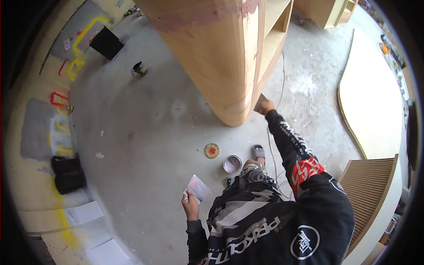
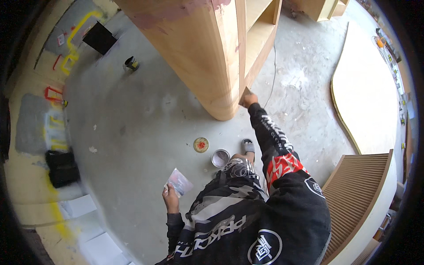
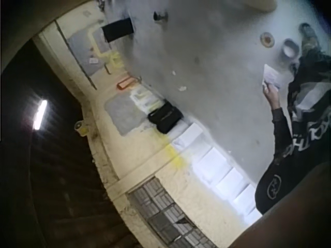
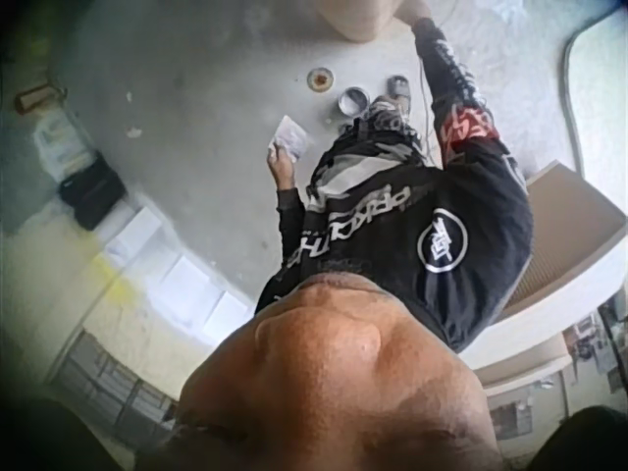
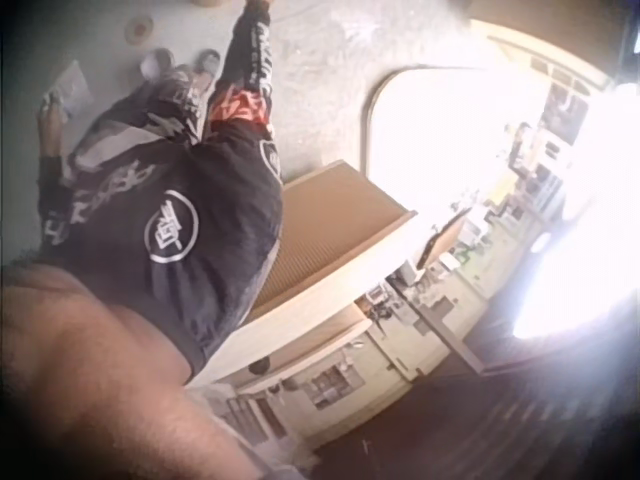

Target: Applying pink wood putty to the surface of a wooden furniture piece using a metal scraper.

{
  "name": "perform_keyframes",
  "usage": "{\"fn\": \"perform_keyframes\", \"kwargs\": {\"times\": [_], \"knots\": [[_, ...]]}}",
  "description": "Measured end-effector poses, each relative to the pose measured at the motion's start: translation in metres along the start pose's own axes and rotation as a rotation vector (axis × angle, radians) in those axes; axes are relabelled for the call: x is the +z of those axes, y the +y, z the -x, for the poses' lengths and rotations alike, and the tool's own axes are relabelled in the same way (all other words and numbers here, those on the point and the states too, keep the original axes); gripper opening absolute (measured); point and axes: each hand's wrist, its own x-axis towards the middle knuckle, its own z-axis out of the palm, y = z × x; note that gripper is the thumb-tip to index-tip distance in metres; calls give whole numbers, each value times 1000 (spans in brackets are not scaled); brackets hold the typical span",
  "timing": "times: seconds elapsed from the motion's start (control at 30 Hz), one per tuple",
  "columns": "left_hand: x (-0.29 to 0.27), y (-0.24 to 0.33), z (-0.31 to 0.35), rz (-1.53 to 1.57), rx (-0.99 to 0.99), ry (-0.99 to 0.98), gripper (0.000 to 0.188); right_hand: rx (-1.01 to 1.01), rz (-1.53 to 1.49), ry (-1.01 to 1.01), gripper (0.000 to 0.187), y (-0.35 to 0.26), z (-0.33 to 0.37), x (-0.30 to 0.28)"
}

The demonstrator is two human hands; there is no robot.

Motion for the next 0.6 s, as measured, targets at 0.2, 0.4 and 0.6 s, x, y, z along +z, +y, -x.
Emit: {"fn": "perform_keyframes", "kwargs": {"times": [0.2,0.4,0.6], "knots": [[20,18,-4,183,-21,52,42,-10,-1038,58,10,-16,-111,-135],[51,53,9,386,-159,224,42,76,-1576,250,20,30,-58,-192],[100,97,-29,-10,280,-19,25,55,-1007,62,46,-75,124,-76]]}}
